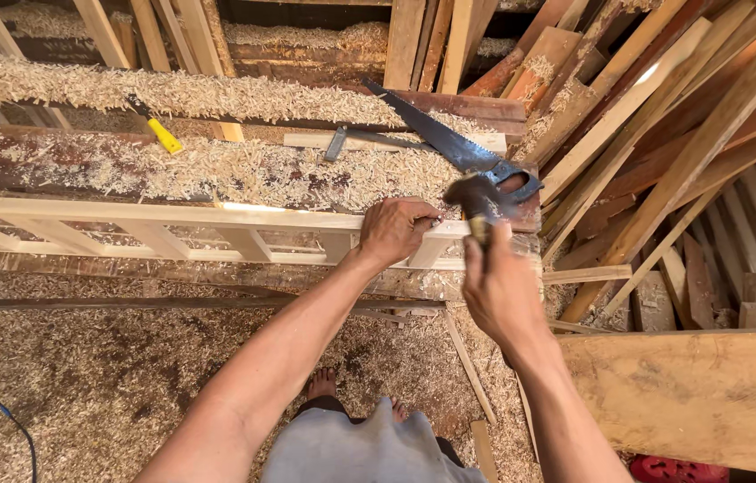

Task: The person assembles a small wooden ladder on a workbench, positioning thin wood rungs between two side rails and hammering nails to fasten each rung. They reposition the frame, add nails by hand, hammer them in, and finally lift and turn the assembled ladder to check it.

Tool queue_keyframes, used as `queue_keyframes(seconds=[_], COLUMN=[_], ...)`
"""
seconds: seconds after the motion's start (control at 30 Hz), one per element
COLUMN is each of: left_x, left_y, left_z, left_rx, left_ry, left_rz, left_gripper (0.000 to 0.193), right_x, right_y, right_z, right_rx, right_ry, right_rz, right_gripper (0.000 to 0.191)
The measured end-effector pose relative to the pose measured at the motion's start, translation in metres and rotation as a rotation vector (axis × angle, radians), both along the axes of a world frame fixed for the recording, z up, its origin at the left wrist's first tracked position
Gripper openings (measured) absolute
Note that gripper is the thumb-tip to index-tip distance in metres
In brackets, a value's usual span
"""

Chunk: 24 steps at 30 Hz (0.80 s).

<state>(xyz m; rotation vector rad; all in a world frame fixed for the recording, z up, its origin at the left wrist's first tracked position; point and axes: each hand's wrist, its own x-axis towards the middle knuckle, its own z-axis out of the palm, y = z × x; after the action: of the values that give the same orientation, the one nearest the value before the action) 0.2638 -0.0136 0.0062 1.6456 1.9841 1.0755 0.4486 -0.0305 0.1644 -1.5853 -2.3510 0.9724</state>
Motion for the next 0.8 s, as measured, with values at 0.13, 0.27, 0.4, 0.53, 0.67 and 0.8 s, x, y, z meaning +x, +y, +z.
queue_keyframes(seconds=[0.13,0.27,0.4,0.53,0.67,0.8], left_x=[0.001,0.002,-0.003,-0.018,-0.025,-0.026], left_y=[0.003,0.003,0.001,0.001,0.001,0.000], left_z=[-0.002,-0.011,-0.004,0.008,-0.001,-0.015], left_rx=[-0.046,-0.130,0.169,-0.123,-0.287,-0.182], left_ry=[0.012,-0.003,0.069,0.526,0.761,0.703], left_rz=[-0.019,-0.028,0.031,-0.093,-0.182,-0.184], left_gripper=[0.009,0.008,0.016,0.049,0.060,0.053], right_x=[0.000,0.004,-0.010,-0.003,0.028,0.025], right_y=[0.007,0.003,0.004,0.007,0.001,-0.003], right_z=[-0.004,-0.006,-0.010,-0.001,0.015,0.003], right_rx=[0.129,0.276,-0.102,0.127,0.565,0.528], right_ry=[0.072,0.231,-0.091,0.159,0.476,0.673], right_rz=[0.047,0.078,-0.023,-0.011,0.043,0.097], right_gripper=[0.041,0.034,0.039,0.037,0.023,0.024])
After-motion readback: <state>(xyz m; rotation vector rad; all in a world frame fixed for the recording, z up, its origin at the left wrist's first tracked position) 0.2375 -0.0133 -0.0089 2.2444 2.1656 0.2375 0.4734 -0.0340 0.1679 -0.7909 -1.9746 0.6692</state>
